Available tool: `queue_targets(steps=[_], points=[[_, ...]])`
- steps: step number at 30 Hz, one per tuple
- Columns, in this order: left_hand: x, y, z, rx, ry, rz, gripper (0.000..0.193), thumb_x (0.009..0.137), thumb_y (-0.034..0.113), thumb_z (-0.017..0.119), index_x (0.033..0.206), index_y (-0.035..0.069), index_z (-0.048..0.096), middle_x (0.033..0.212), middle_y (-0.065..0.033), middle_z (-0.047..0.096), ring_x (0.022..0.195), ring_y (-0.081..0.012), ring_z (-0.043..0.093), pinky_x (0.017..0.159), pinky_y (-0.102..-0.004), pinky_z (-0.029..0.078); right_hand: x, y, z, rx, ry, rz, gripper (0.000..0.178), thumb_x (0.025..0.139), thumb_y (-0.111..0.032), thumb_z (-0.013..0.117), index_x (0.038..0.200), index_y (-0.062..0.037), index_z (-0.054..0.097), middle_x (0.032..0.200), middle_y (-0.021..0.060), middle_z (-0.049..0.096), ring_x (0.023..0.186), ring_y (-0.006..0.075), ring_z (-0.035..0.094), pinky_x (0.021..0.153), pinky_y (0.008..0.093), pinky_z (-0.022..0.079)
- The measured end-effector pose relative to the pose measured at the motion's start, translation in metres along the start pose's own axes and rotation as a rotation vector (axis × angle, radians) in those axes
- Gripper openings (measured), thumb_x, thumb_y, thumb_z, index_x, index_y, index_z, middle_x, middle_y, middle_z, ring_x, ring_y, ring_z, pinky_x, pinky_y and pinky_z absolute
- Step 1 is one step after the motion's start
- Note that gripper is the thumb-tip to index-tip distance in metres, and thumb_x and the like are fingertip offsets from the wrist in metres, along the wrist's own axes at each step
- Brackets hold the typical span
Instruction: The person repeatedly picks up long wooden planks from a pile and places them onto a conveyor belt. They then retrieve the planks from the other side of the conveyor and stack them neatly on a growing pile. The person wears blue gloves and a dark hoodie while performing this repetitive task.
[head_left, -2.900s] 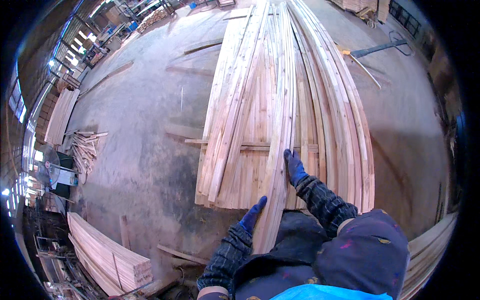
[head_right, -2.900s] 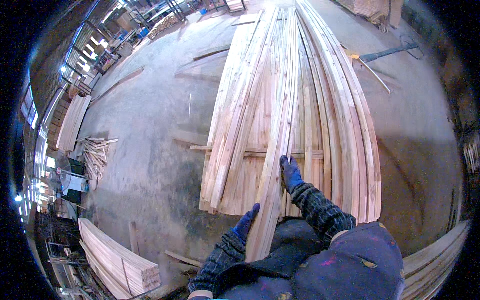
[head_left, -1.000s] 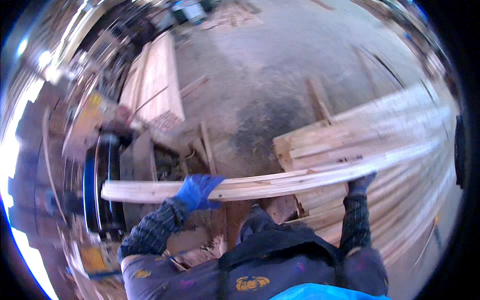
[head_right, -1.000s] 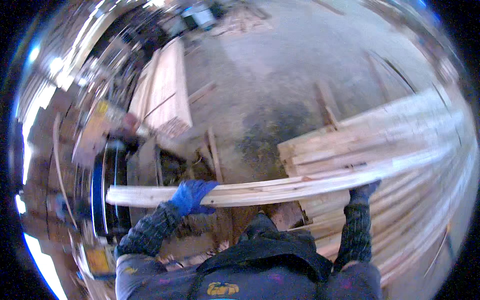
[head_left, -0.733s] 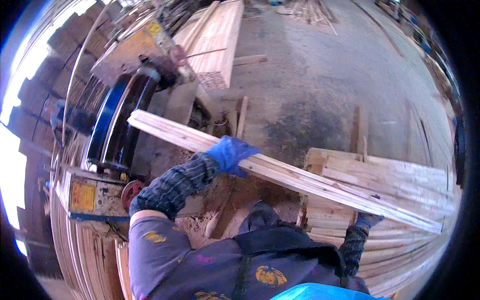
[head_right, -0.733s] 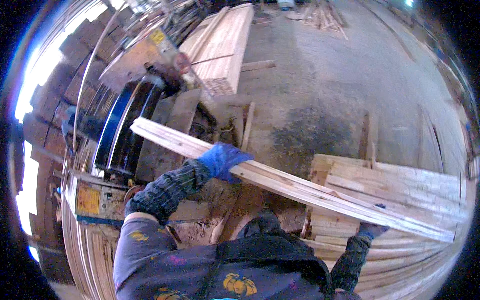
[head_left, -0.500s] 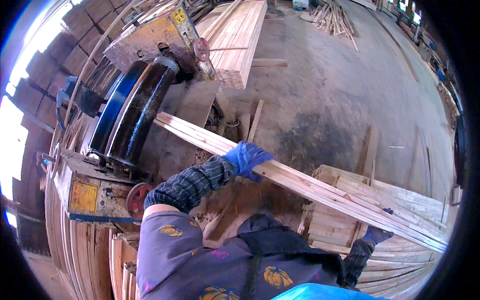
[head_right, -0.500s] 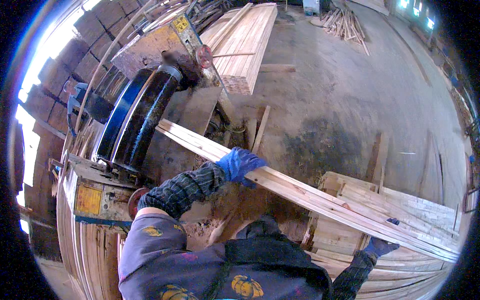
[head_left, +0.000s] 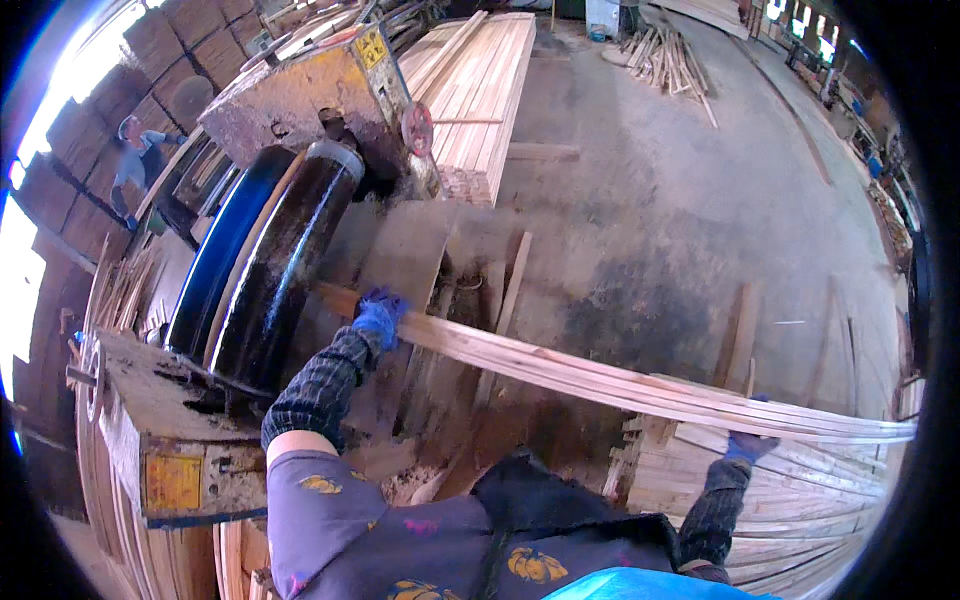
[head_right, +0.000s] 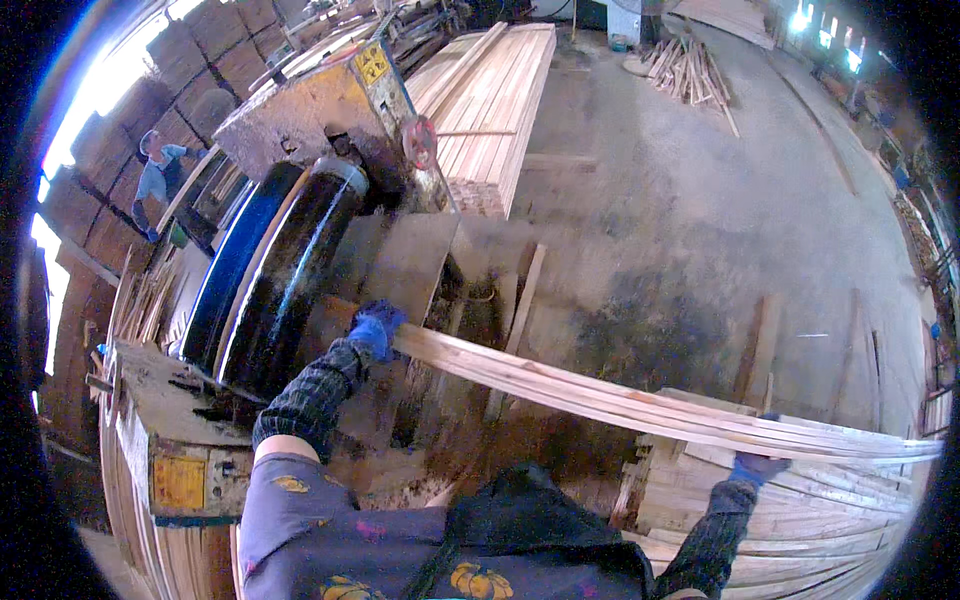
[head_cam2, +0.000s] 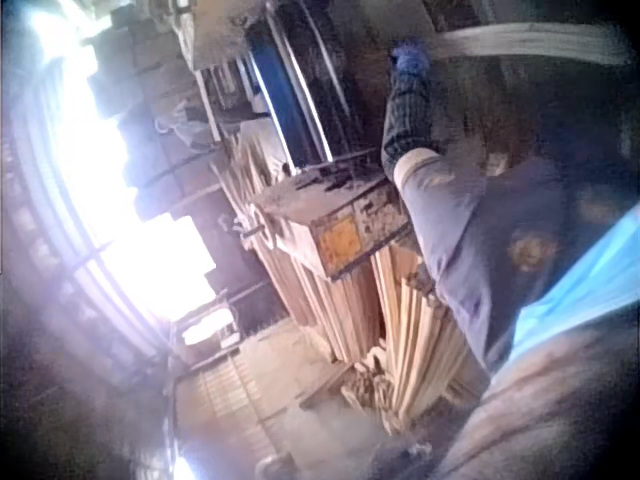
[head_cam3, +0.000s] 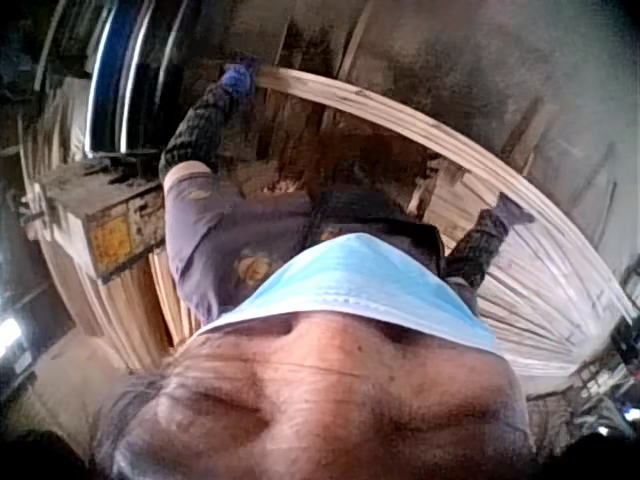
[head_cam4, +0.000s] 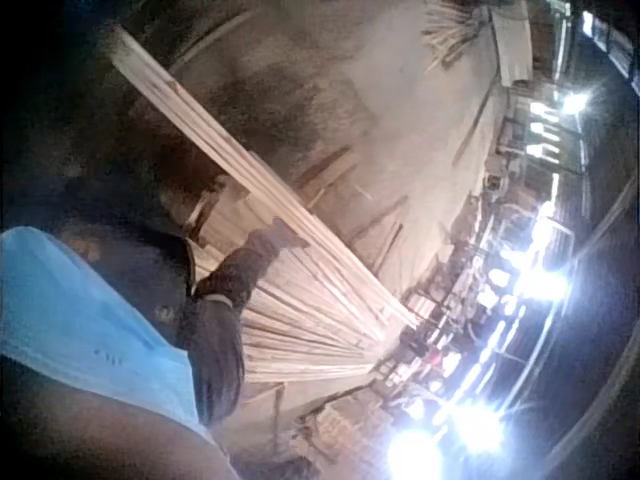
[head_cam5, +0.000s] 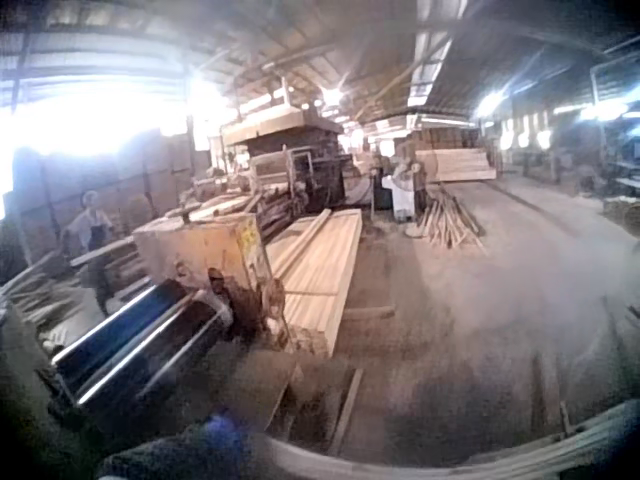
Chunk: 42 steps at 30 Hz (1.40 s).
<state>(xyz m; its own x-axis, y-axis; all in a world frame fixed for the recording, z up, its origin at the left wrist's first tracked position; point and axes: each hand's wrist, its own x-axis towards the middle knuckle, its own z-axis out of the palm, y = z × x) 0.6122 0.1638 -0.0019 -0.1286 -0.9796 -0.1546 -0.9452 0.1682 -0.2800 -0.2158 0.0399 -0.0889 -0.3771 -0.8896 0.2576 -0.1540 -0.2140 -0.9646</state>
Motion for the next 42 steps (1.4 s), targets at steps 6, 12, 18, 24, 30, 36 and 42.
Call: queue_targets(steps=[6,12,18,24,30,36,42], points=[[0.07,0.144,-0.07,-0.7,-0.061,0.383,0.081,0.069,0.052,0.077,0.133,0.009,0.053,0.122,-0.0186,0.063,0.111,-0.0373,0.06,0.096,-0.0456,0.048,-0.08,-0.055,0.13,1.011,0.037,0.36,0.065,0.09,-0.061,0.041,0.126,-0.0099,0.057,0.119,0.0089,0.062,0.111,0.0272,0.058,0.099,0.0487,0.046],[0.149,0.333,-0.095,-0.707,-0.036,0.47,0.09,0.07,0.055,0.073,0.14,0.007,0.044,0.129,-0.0193,0.058,0.114,-0.037,0.059,0.096,-0.046,0.048,-0.132,-0.023,0.18,1.229,0.061,0.774,0.082,0.086,-0.073,0.039,0.139,-0.0115,0.048,0.14,0.01,0.05,0.128,0.0306,0.046,0.109,0.0519,0.033],[0.147,0.315,-0.11,-0.724,-0.192,0.443,0.085,0.071,0.052,0.073,0.14,0.013,0.044,0.125,-0.0174,0.061,0.111,-0.0364,0.06,0.092,-0.0473,0.05,-0.14,-0.002,0.154,1.222,0.07,0.78,0.085,0.086,-0.073,0.044,0.142,-0.0097,0.045,0.141,0.0111,0.048,0.127,0.0331,0.045,0.109,0.0514,0.032],[0.106,0.238,-0.082,-0.658,-0.142,0.429,0.078,0.07,0.043,0.077,0.136,0.015,0.048,0.122,-0.0172,0.062,0.111,-0.0375,0.059,0.093,-0.0463,0.049,-0.07,-0.016,0.083,1.23,0.33,0.643,0.087,0.081,-0.076,0.048,0.143,-0.0161,0.043,0.142,0.012,0.047,0.128,0.0351,0.045,0.107,0.0572,0.036],[0.067,0.173,-0.07,-0.593,-0.141,0.389,0.089,0.067,0.046,0.081,0.139,0.01,0.044,0.125,-0.02,0.06,0.111,-0.0385,0.06,0.094,-0.0471,0.049,-0.08,0.0,0.092,1.245,0.256,0.507,0.103,0.08,-0.086,0.032,0.148,-0.0087,0.031,0.145,0.017,0.04,0.13,0.0393,0.041,0.111,0.0533,0.035],[0.09,0.213,-0.106,-0.728,-0.066,0.507,0.099,0.065,0.043,0.084,0.143,0.005,0.037,0.123,-0.0228,0.059,0.109,-0.0401,0.06,0.093,-0.0479,0.049,-0.121,-0.024,0.18,1.371,0.325,0.71,0.089,0.083,-0.079,0.041,0.139,-0.0101,0.044,0.137,0.0165,0.05,0.123,0.0368,0.049,0.108,0.052,0.038],[0.165,0.344,-0.128,-0.768,0.096,0.658,0.098,0.067,0.042,0.083,0.144,0.005,0.036,0.126,-0.0255,0.057,0.111,-0.0428,0.057,0.095,-0.0489,0.046,-0.165,-0.062,0.213,1.27,-0.124,1.117,0.068,0.089,-0.067,0.05,0.129,-0.013,0.058,0.119,0.0107,0.065,0.111,0.025,0.059,0.098,0.0438,0.046]])
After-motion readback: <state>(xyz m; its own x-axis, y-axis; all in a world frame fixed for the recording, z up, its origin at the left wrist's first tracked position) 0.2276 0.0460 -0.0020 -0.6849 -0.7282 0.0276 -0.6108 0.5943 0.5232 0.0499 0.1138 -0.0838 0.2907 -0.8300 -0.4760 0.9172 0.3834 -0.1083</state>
